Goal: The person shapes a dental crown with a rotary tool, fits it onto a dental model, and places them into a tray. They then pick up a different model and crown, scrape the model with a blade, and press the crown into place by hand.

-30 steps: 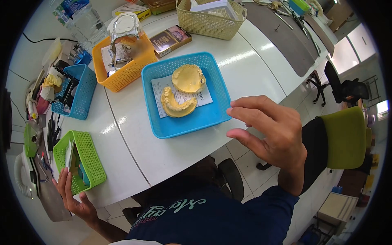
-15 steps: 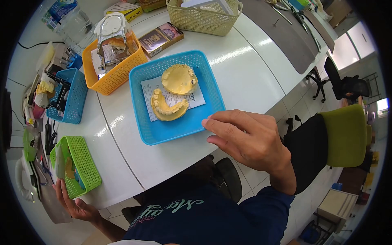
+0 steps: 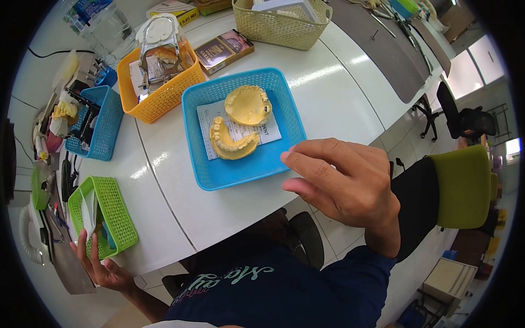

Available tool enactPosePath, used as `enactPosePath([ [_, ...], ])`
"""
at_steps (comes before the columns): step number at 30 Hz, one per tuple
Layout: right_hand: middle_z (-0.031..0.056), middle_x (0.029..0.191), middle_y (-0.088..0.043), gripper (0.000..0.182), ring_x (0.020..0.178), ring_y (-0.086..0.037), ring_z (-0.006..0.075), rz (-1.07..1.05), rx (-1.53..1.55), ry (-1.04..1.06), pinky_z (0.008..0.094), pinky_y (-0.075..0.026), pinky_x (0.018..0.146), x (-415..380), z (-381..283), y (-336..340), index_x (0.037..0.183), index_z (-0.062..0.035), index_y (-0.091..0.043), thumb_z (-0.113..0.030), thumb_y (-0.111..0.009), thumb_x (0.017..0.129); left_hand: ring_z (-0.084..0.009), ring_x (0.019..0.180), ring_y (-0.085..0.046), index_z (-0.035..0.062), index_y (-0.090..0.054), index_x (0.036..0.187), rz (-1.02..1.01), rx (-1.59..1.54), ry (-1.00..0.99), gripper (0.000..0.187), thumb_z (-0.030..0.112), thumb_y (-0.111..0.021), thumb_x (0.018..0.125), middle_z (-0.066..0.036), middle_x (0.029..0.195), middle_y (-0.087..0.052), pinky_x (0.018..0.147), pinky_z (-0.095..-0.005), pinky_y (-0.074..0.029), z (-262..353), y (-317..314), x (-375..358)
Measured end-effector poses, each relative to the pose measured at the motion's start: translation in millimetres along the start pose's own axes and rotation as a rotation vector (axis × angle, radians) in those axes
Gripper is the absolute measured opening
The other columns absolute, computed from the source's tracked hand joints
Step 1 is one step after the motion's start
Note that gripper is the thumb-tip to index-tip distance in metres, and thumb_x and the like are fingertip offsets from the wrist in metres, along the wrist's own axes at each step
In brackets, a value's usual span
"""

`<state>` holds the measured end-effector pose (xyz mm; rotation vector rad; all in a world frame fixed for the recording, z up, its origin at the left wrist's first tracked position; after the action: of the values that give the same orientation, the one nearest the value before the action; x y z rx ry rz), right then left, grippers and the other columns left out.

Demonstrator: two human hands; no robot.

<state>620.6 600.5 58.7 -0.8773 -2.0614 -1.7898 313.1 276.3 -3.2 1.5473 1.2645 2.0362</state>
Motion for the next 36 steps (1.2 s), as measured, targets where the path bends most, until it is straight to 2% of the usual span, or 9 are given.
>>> enactPosePath([
  [2,0.0097,0.084,-0.071,0.031,0.069,-0.071,0.0202,-0.028,-0.017,-0.028,0.0282,-0.057,0.056,-2,-2,2,0.097,-0.0031,-0.073,-0.021,-0.083,0.073,-0.0344,0.121,-0.059,-0.0015,-0.069,0.111,0.029,0.016,0.007,0.065,0.05,-0.03,0.104,-0.019,0.124,-0.062,0.116,-0.0642,-0.027,2,-1,1],
  [12,0.0098,0.084,-0.071,0.026,0.068,-0.07,0.0191,-0.004,-0.043,-0.021,0.0273,-0.054,0.053,9,-1,2,0.095,-0.0027,-0.073,-0.016,-0.083,0.074,-0.0341,0.12,-0.06,-0.0009,-0.07,0.11,0.037,-0.012,0.01,0.063,0.049,-0.031,0.104,-0.019,0.124,-0.063,0.115,-0.0655,-0.027,0,0,0],
  [20,0.0094,0.078,-0.071,0.019,0.062,-0.068,0.0168,-0.006,-0.149,-0.053,0.0253,-0.051,0.049,8,-1,9,0.093,-0.0025,-0.073,-0.001,-0.077,0.074,-0.0351,0.12,-0.059,-0.0021,-0.069,0.113,0.015,-0.024,0.028,0.065,0.05,-0.031,0.105,-0.02,0.124,-0.064,0.116,-0.0624,-0.026,-1,0,0],
  [23,0.0083,0.072,-0.069,0.012,0.057,-0.066,0.0162,0.096,-0.136,-0.064,0.0245,-0.049,0.048,2,-4,10,0.09,-0.003,-0.073,-0.002,-0.076,0.078,-0.0351,0.12,-0.06,-0.0018,-0.069,0.111,0.01,-0.034,0.025,0.064,0.05,-0.031,0.105,-0.02,0.124,-0.064,0.116,-0.0624,-0.026,-1,0,1],
  [27,0.0073,0.066,-0.067,0.009,0.054,-0.064,0.0161,0.086,-0.164,-0.09,0.0251,-0.049,0.047,-12,-9,21,0.089,-0.004,-0.072,-0.008,-0.077,0.081,-0.035,0.12,-0.06,-0.0013,-0.069,0.11,0.018,-0.055,0.017,0.063,0.049,-0.032,0.105,-0.02,0.124,-0.064,0.116,-0.0626,-0.026,-5,0,-1],
  [30,0.0085,0.077,-0.07,0.019,0.057,-0.065,0.0158,0.148,-0.017,-0.129,0.0282,-0.05,0.048,-21,-8,14,0.094,-0.0051,-0.072,-0.017,-0.08,0.081,-0.0351,0.12,-0.059,-0.0006,-0.069,0.11,0.018,-0.053,0.019,0.062,0.049,-0.032,0.105,-0.02,0.124,-0.064,0.116,-0.0628,-0.026,-3,1,-1],
  [32,0.009,0.095,-0.071,0.031,0.063,-0.066,0.0166,0.149,0.025,-0.221,0.0297,-0.052,0.051,-13,-18,0,0.101,-0.0061,-0.069,-0.023,-0.081,0.079,-0.0348,0.121,-0.059,-0.0001,-0.069,0.11,0.012,-0.054,0.022,0.06,0.047,-0.033,0.105,-0.019,0.124,-0.064,0.116,-0.063,-0.025,-1,2,0],
  [34,0.0081,0.105,-0.068,0.033,0.068,-0.068,0.0185,-0.073,-0.025,-0.166,0.0294,-0.054,0.055,-10,-20,-5,0.106,-0.0064,-0.066,-0.023,-0.079,0.081,-0.0348,0.121,-0.059,-0.0003,-0.069,0.11,0.042,-0.07,-0.003,0.059,0.047,-0.033,0.105,-0.019,0.125,-0.063,0.117,-0.0629,-0.025,-8,-1,-3],
  [36,0.0072,0.099,-0.067,0.029,0.068,-0.068,0.0193,-0.095,-0.081,-0.17,0.0294,-0.054,0.057,-12,-19,-16,0.104,-0.0063,-0.066,-0.021,-0.078,0.081,-0.0349,0.122,-0.058,-0.0003,-0.069,0.109,0.065,-0.068,0.017,0.059,0.046,-0.032,0.105,-0.019,0.126,-0.063,0.117,-0.0637,-0.023,-9,-4,-5],
])
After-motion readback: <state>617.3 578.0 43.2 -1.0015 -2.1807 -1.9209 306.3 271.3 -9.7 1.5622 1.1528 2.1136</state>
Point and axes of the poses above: each hand's wrist, its own x-axis towards the middle knuckle, its own y-axis out of the back of the hand, z = x × y, the point moved 1 cm from there along x, towards the middle knuckle
